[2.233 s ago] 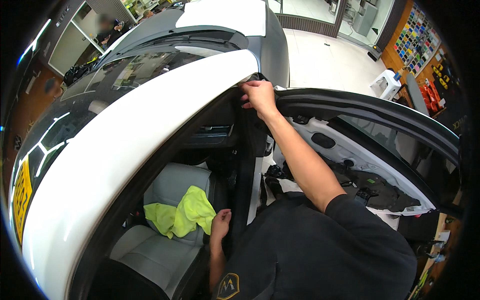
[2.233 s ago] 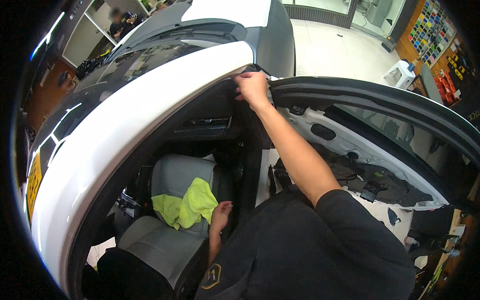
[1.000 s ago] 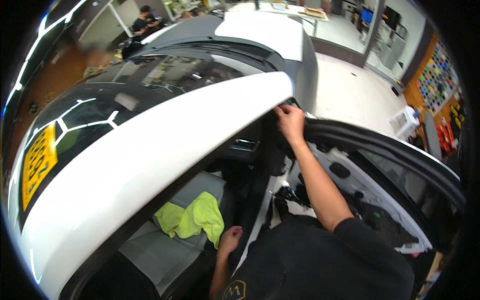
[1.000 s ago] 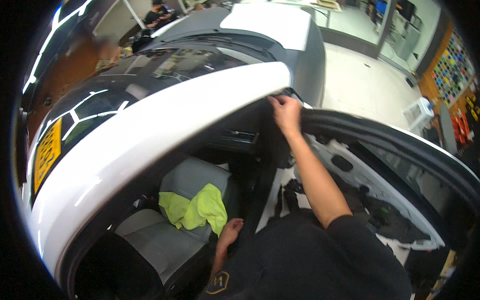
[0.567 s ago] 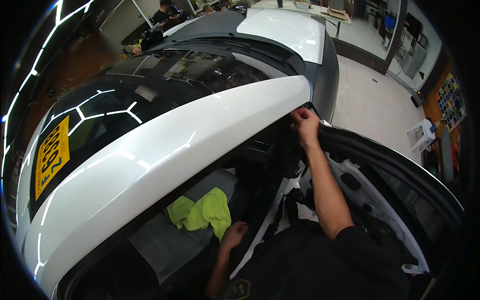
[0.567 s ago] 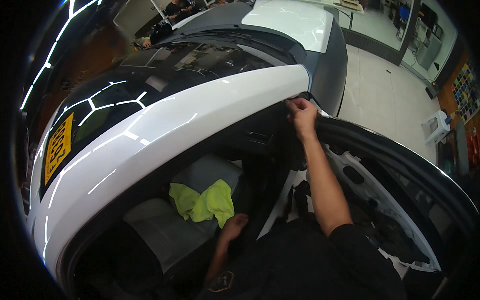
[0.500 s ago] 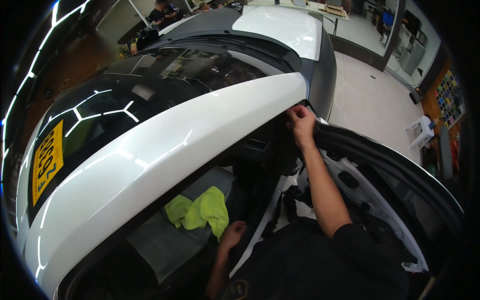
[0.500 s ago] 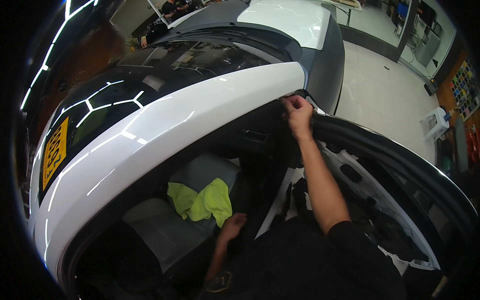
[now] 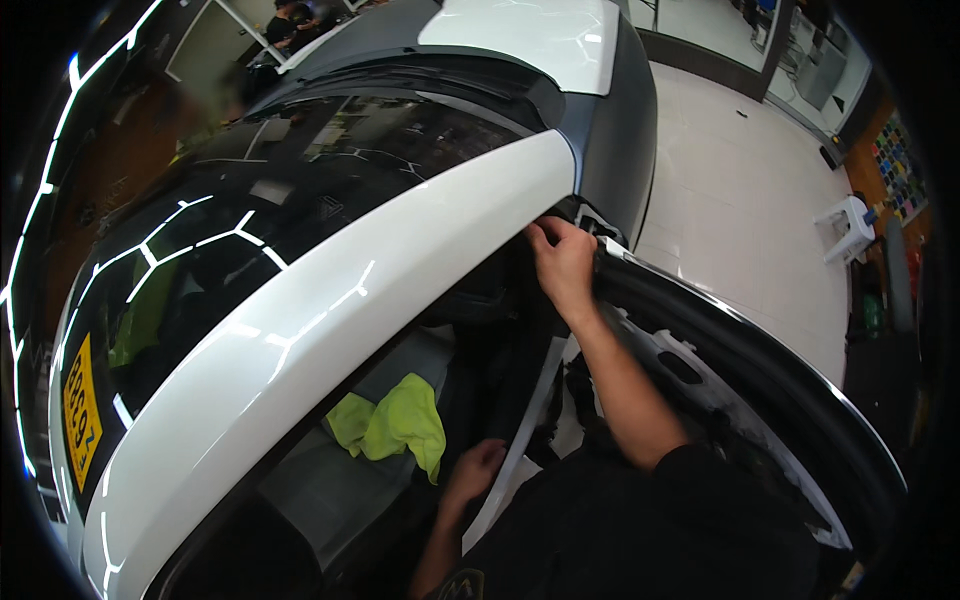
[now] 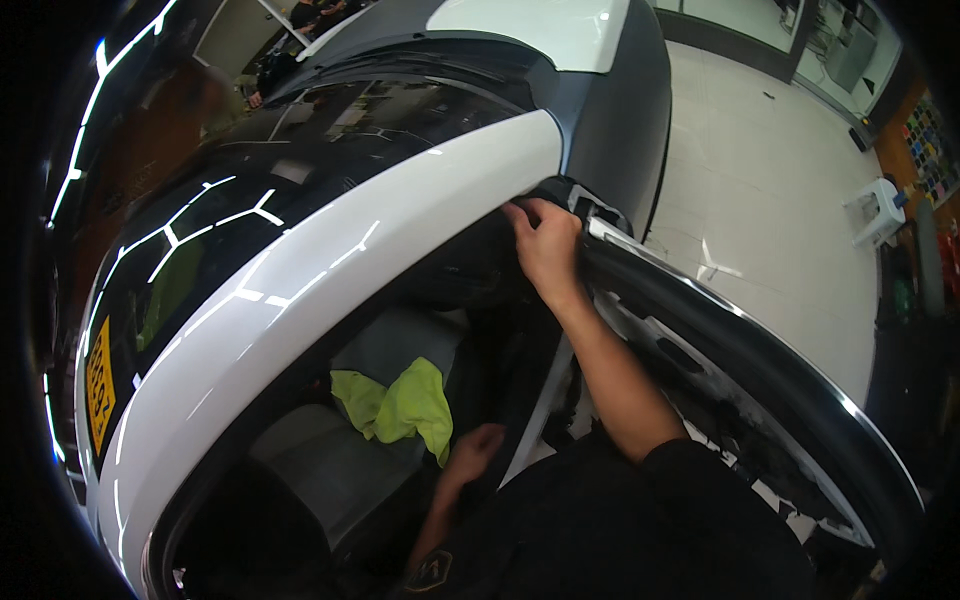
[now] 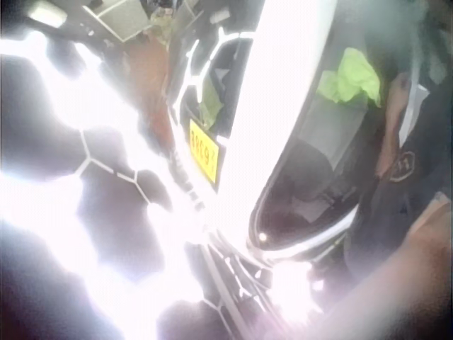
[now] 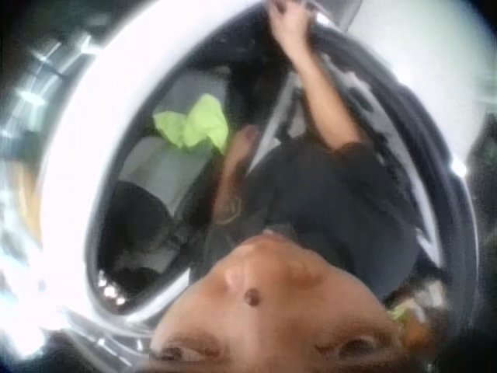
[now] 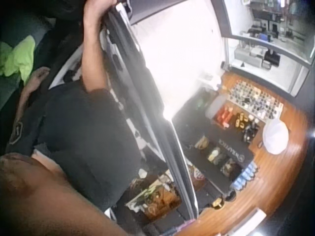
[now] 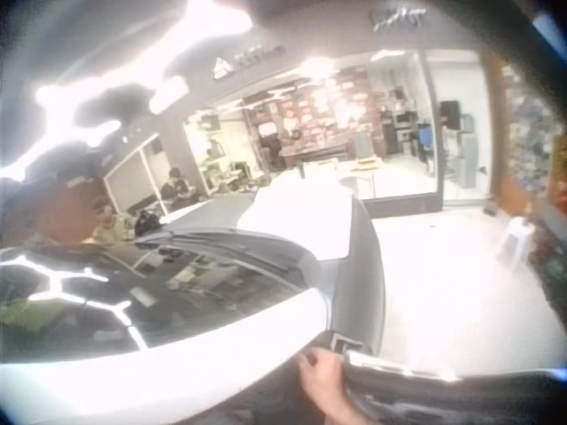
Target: The person removes several trim pieces and seals from a white car, including the door frame weatherstrip, A-pillar trim, and front bumper molding. They work by hand, detaching clips and pulling off flexible trim components, then place the removed parts on the floor.
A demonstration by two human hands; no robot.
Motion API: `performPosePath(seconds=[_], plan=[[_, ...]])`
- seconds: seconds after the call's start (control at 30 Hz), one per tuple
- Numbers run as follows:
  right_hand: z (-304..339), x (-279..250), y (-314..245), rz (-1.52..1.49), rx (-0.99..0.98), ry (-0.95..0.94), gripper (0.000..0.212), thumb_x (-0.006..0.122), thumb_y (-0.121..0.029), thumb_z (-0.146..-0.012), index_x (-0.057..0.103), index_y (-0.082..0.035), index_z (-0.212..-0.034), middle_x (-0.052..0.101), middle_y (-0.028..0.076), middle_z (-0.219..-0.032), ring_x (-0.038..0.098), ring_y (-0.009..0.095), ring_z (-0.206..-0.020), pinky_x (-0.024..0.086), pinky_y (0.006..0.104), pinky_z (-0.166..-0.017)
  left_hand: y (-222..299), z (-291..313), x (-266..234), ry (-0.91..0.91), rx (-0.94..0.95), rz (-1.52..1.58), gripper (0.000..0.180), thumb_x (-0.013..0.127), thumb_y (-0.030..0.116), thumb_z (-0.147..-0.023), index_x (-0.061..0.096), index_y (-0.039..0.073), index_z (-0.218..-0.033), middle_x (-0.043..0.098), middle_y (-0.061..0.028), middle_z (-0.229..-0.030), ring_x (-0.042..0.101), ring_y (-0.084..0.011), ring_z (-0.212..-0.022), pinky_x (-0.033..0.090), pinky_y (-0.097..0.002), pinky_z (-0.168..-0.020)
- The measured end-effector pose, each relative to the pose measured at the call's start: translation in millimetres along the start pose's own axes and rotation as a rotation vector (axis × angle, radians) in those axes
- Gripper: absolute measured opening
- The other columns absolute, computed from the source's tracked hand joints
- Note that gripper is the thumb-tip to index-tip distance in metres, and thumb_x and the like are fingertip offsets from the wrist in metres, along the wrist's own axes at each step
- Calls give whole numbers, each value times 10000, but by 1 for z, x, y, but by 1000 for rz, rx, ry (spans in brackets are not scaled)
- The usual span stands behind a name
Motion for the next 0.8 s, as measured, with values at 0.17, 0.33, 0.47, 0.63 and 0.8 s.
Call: performPosePath(seconds=[0.17,0.33,0.47,0.63,0.8], plan=[[-10,3,12,-237,328,-114,172,776,-127,-832,705,28,-847,655,84,-656,592,144,-518,467,299,-489,11,-5,-12,66,44,-63,325,628,251,-952,641,51,-1209,698,-168,-1133,677,-292,-1064,522,-367,-907],[-11,13,28,-443,300,-102,136,738,-84,-866,657,12,-815,620,29,-661,549,97,-486,409,245,-393,-1,-3,-9,-36,-24,-34,355,623,267,-961,622,58,-1248,687,-145,-1179,661,-260,-1097,505,-356,-936],[-10,8,14,-30,-127,20,114,717,-57,-823,627,12,-812,623,123,-657,592,249,-530,491,391,-552,8,7,-7,-9,-29,-35,347,628,252,-958,622,63,-1249,690,-147,-1165,664,-254,-1089,509,-355,-929],[-12,8,15,70,-135,10,149,714,-77,-802,592,5,-776,602,154,-635,594,293,-553,465,395,-576,1,16,-2,30,-33,22,324,632,204,-956,621,58,-1245,695,-132,-1147,662,-234,-1087,509,-337,-927],[3,5,20,-7,26,43,190,685,-92,-835,550,-10,-729,528,97,-513,523,193,-459,404,351,-479,15,21,0,63,47,130,297,608,163,-967,618,37,-1235,700,-156,-1118,678,-231,-1038,515,-340,-880]])
Point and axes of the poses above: each hand's wrist, its own z-axis away from the middle knuckle, its own x-axis out of the palm, y = z × x, the point moved 3 cm from there along -z, towards the middle knuckle
